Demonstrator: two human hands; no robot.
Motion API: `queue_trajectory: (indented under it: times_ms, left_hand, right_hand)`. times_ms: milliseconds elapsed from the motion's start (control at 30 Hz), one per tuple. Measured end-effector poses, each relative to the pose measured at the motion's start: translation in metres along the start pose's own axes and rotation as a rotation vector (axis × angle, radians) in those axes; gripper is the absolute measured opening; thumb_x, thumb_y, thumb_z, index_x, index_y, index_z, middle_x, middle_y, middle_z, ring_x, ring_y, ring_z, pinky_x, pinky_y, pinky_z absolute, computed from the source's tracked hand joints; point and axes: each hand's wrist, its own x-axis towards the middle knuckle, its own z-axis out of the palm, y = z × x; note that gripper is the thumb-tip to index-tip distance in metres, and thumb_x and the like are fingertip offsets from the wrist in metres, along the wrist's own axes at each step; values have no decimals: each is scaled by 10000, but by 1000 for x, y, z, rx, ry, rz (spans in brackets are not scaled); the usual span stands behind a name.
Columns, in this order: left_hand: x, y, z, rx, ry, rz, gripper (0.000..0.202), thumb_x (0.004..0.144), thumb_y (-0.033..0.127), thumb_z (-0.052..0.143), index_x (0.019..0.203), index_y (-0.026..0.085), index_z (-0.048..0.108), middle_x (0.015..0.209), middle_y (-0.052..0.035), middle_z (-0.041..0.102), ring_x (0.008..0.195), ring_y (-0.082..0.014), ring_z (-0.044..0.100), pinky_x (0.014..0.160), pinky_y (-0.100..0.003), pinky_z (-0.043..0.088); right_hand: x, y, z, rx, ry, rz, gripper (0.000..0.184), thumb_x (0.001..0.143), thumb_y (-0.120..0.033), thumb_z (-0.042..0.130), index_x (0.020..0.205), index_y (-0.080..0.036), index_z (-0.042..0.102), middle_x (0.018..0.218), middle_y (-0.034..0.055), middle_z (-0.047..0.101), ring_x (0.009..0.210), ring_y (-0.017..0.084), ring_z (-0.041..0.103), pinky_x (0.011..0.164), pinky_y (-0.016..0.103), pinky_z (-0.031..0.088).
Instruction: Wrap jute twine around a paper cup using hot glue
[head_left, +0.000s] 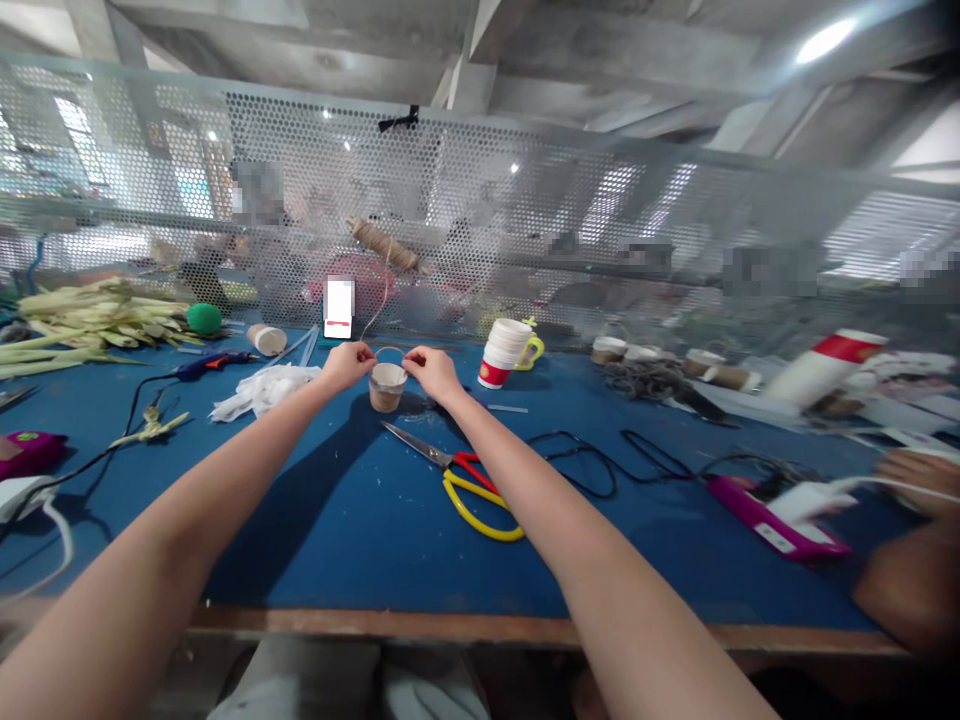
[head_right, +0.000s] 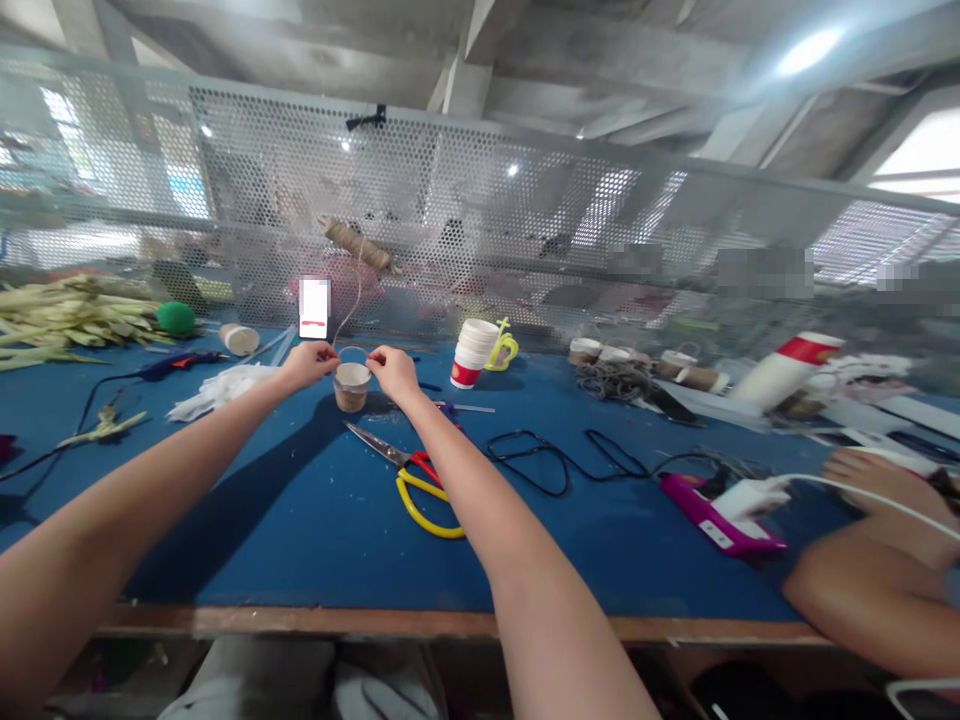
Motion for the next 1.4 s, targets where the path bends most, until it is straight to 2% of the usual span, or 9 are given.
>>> queue_trajectory:
  times_ms: [267,633,733,867,1000,1133,1233,1333,1400]
  left_hand:
    - [0,-1,0,3,-42,-20,115,709,196,543,749,146,639,650,-25,657,607,-137,602,594,-232,461]
    - [-10,3,-2,-76,-25,22,101,716,206,537,712,143,615,605,-18,629,543,-134,593,577,-254,468]
    - [-23,15,-11,-120,12,64,169,738,285,547,753,131,614,697,-45,642,631,-147,602,637,-275,477]
    - [-50,31,-16,-252,70,179,555,665,337,657,1139,108,482,977,-102,604,849,-169,590,778,-306,475]
    - [-87,38,-12,-291,132,315,697,561,362,747,1155,130,466,1152,-142,494,1104,-270,461,962,-436,349]
    - [-117,41,-19,-631,-198,195,726,656,375,684,1249,140,337,1082,-118,543,978,-233,531,850,-380,426]
    - [-128,43,-34,-874,-446,112,659,650,381,694,1193,145,405,1042,-103,567,905,-205,552,800,-326,429]
    - [-133,46,-44,-1128,-668,106,663,601,411,719,1138,136,446,1014,-114,582,876,-218,570,777,-332,432]
    - [-136,48,-47,-1214,-781,118,655,570,401,732,1103,123,471,1001,-121,592,866,-230,576,763,-335,436]
  right_hand:
    - [-1,1,4,-50,-36,-78,55,737,-158,531,732,-177,582,714,12,642,630,131,560,637,237,409]
    - [-11,-14,-3,-74,1,-58,82,663,-109,541,639,-184,520,618,-6,590,587,135,531,627,248,399]
    - [-21,-23,-13,-52,52,-50,72,668,-125,537,644,-188,510,625,-2,591,603,143,543,643,263,410]
    - [-39,-37,-30,11,116,-41,27,700,-171,520,695,-192,505,641,-2,597,611,140,566,635,261,434]
    - [-66,-51,-39,165,128,-45,52,699,-202,544,689,-193,494,631,-2,595,587,137,570,618,270,457]
    - [-96,-66,-54,282,25,-40,97,700,-242,586,692,-184,508,624,-1,575,559,129,550,587,282,464]
    - [-108,-75,-75,512,-225,-17,191,761,-362,559,761,-172,537,639,10,587,555,128,568,548,277,475]
    - [-110,-80,-90,654,-219,-48,222,805,-379,529,845,-164,569,767,36,614,646,121,590,586,262,486]
    - [-112,-84,-93,657,-292,-84,197,779,-335,587,875,-163,589,814,38,624,705,118,586,641,256,484]
